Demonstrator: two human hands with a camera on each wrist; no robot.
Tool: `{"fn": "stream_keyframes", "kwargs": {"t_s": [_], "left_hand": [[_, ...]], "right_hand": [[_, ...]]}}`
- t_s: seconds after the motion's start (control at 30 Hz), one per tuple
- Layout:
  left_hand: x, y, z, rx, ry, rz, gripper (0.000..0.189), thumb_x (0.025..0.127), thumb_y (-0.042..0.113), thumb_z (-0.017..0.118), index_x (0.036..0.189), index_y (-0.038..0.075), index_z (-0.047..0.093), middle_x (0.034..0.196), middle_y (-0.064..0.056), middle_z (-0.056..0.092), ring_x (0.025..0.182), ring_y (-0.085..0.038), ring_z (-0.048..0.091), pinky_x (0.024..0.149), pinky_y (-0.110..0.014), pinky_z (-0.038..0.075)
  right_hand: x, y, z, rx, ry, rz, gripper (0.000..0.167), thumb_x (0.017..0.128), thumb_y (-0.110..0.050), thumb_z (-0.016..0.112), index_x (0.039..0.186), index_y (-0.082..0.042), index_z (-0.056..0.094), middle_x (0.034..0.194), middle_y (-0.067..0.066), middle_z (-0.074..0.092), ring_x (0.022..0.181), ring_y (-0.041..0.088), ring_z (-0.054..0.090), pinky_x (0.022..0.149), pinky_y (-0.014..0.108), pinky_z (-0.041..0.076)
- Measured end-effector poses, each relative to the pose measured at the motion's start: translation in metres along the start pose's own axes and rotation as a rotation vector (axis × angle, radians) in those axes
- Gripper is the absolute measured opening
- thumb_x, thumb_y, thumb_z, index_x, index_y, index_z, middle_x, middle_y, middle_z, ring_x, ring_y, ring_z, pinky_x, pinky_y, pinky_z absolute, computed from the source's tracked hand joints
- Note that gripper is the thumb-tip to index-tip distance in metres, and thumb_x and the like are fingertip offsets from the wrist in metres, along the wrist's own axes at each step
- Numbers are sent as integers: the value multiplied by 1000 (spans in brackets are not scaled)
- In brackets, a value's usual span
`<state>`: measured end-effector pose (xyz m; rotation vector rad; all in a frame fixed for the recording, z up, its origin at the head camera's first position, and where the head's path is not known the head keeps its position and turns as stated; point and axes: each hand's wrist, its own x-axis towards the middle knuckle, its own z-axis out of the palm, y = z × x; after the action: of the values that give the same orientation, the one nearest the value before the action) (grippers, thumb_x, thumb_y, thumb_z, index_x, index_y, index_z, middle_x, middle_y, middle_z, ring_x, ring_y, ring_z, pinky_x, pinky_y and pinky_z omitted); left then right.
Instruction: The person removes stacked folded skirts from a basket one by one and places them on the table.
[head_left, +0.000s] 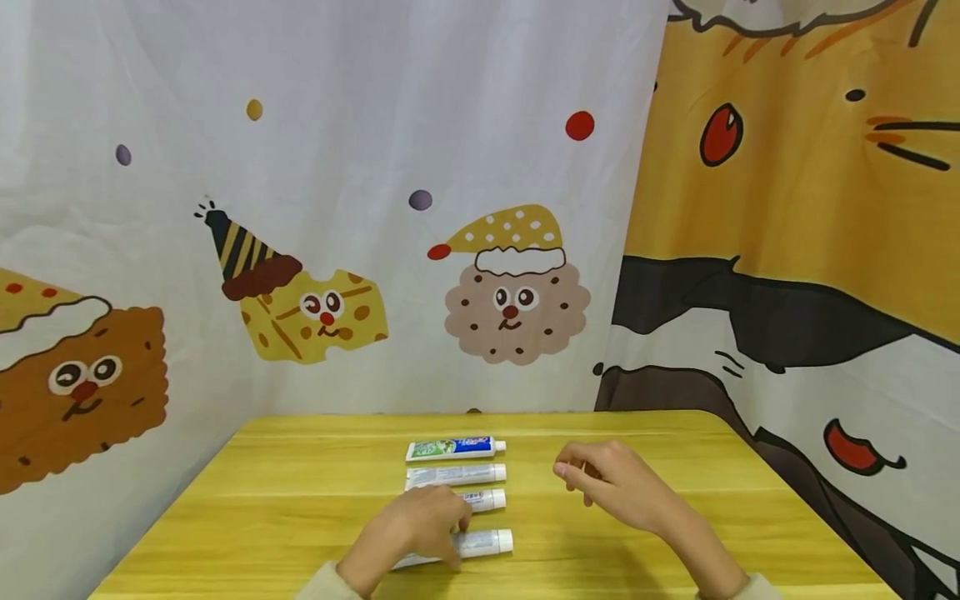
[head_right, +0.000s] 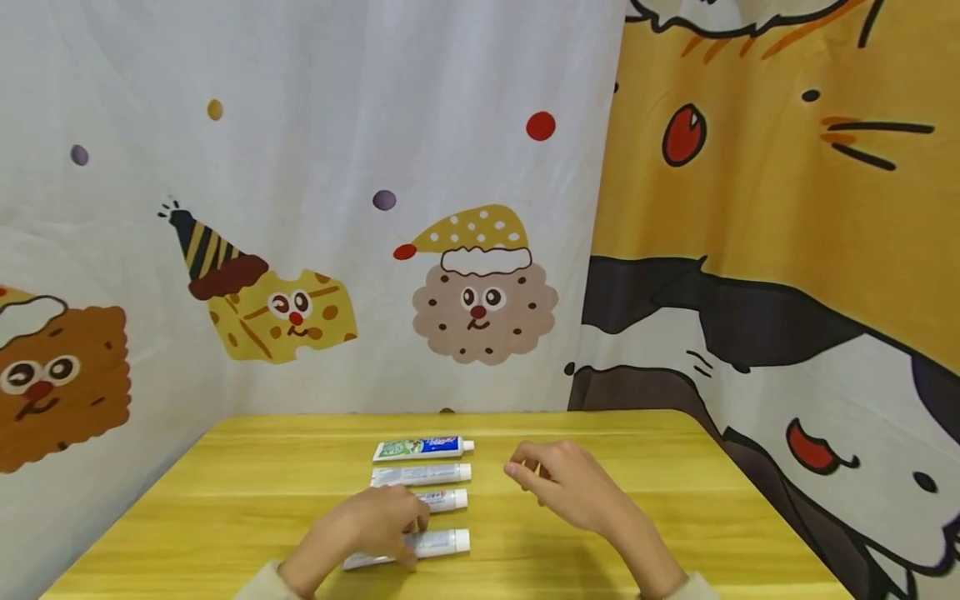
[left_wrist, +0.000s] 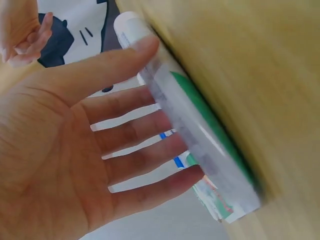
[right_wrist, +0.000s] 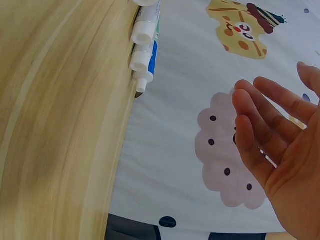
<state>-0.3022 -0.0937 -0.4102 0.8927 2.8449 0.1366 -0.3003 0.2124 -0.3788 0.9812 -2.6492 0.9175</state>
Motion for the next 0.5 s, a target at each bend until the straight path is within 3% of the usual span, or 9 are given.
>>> {"fn": "stream_keyframes", "kwargs": {"t_s": [0.17, 0.33, 0.5], "left_hand": [[-2, 1, -5, 6, 105, 28, 49, 78, 48, 88, 118, 23, 72, 109, 9, 69, 87, -7, 63, 80, -32, 57], [1, 2, -7, 22, 321, 102, 53, 84, 50, 84, 125, 21, 68, 114, 4, 64, 89, -9, 61, 76, -29, 56], [2, -5, -9, -46, 492, 108, 59, 89, 48, 80, 137, 20, 61, 132, 0, 61, 109, -17, 65, 88, -36, 59]], "right_hand": [[-5, 1, -3, 20, -19, 21, 17, 108, -37, 55, 103, -31, 70, 78, -15, 65, 57, 1, 59, 55, 24, 52], [-9, -1, -5, 53, -16, 31, 15, 107, -36, 57, 103, -31, 70, 80, -13, 65, 57, 3, 60, 55, 26, 53], [-11, -3, -13, 82, 19, 26, 14, 108, -32, 56, 107, -29, 70, 84, -10, 66, 62, 4, 63, 58, 27, 55]]}}
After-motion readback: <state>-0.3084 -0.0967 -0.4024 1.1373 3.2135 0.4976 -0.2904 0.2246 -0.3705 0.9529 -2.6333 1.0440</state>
